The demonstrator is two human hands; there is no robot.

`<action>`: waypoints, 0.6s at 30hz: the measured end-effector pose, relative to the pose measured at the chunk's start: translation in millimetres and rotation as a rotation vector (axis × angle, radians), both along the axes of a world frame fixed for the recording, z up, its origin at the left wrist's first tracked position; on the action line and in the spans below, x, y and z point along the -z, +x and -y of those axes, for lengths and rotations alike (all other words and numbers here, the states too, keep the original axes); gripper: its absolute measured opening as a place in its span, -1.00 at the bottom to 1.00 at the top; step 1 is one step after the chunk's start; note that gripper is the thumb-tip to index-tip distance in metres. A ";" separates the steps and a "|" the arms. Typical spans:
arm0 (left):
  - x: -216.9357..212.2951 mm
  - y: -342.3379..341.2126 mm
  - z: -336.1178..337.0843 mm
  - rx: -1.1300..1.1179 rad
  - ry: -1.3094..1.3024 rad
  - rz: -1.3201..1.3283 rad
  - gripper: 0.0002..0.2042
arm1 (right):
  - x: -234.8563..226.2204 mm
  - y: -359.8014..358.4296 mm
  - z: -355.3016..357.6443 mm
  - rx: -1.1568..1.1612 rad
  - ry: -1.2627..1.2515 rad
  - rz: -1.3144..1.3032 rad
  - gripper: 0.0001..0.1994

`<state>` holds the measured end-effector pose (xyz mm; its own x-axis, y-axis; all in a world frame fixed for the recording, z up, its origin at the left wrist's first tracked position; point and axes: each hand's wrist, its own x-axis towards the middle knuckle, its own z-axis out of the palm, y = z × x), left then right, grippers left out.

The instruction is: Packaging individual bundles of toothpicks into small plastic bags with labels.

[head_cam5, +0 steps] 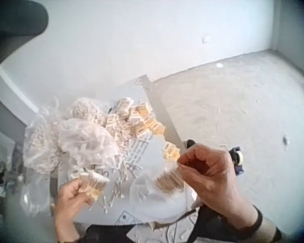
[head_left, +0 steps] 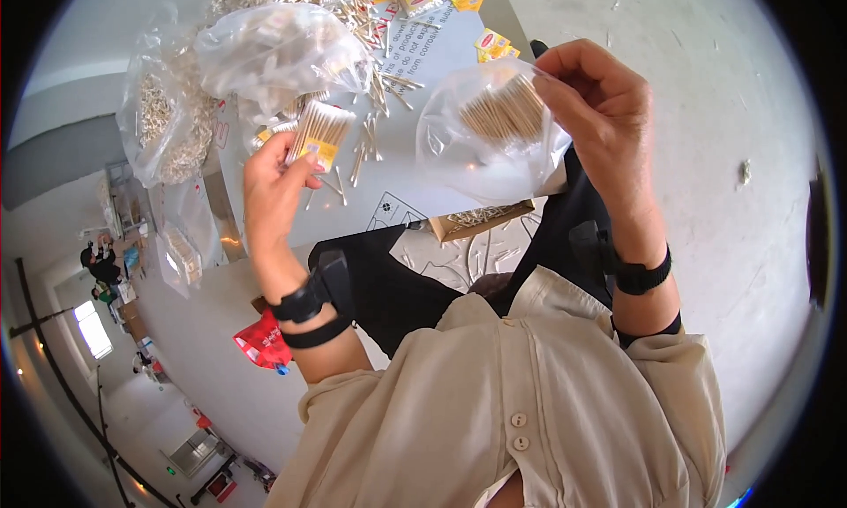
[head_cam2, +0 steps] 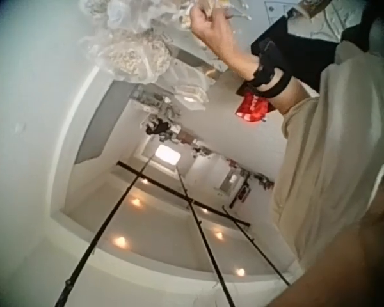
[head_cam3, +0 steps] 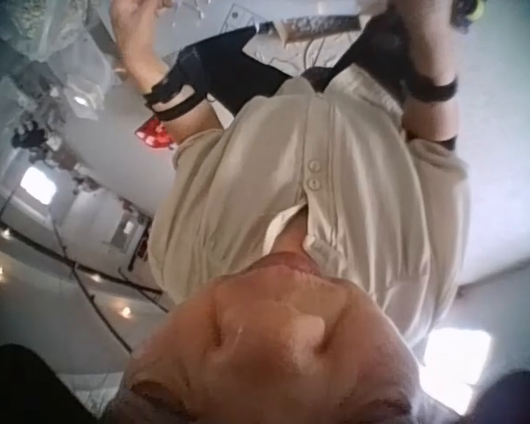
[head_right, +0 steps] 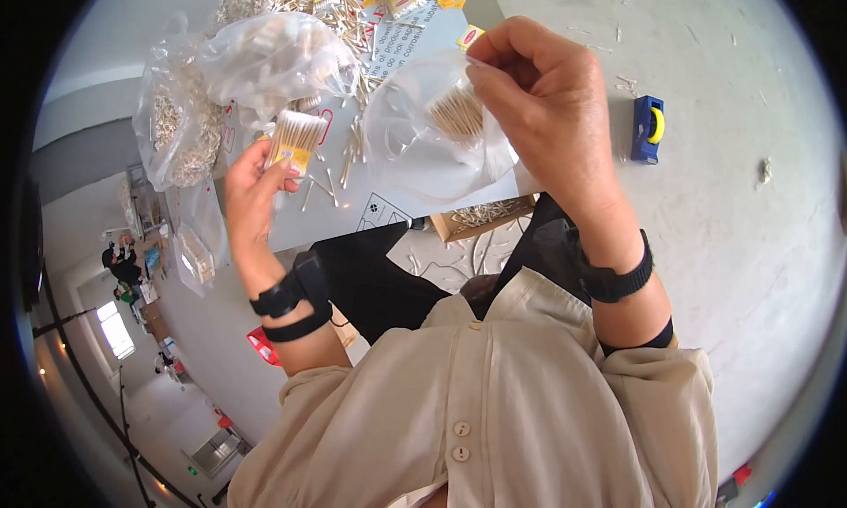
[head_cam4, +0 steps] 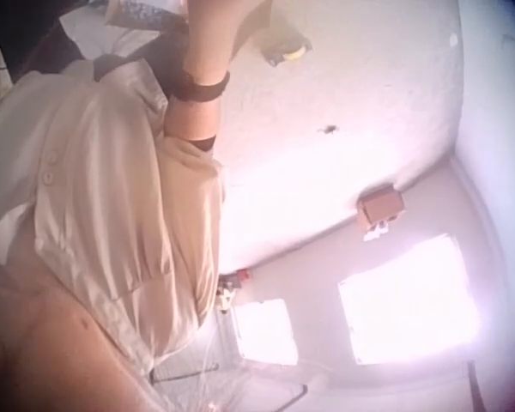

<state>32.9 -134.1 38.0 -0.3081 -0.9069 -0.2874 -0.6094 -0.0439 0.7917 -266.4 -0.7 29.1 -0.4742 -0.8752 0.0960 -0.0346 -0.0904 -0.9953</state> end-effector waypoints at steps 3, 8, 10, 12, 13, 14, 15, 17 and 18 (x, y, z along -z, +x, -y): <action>-22.4 -26.9 -24.3 0.215 -0.087 -0.429 -0.80 | 5.7 -0.4 1.0 -0.007 -0.007 0.008 -0.92; -22.5 -115.6 -61.6 0.495 -0.058 -0.538 -0.83 | 3.7 -6.9 -0.2 -0.053 0.005 0.007 -0.90; -2.9 -133.0 -59.1 0.496 -0.053 -0.447 -0.82 | 2.1 -8.9 1.6 -0.056 0.007 0.002 -0.88; 17.3 -144.3 -49.2 0.620 -0.749 -0.174 -0.82 | 2.7 -12.3 1.7 -0.062 0.016 0.010 -0.89; 23.2 -146.6 -45.2 0.625 -0.748 -0.176 -0.82 | 3.2 -13.8 1.3 -0.073 0.028 0.020 -0.90; 28.6 -147.6 -41.4 0.684 -0.917 -0.014 -0.81 | 3.3 -14.2 1.2 -0.069 0.028 0.021 -0.90; 32.9 -148.6 -40.4 0.738 -1.081 0.152 -0.80 | 4.3 -14.9 0.9 -0.077 0.025 0.003 -0.90; 41.1 -146.2 -45.0 0.799 -1.039 0.280 -0.80 | 5.7 -14.3 0.8 -0.084 0.024 -0.013 -0.90; 42.9 -146.8 -47.1 0.820 -0.991 0.306 -0.77 | 6.1 -13.0 0.8 -0.077 0.028 -0.048 -0.90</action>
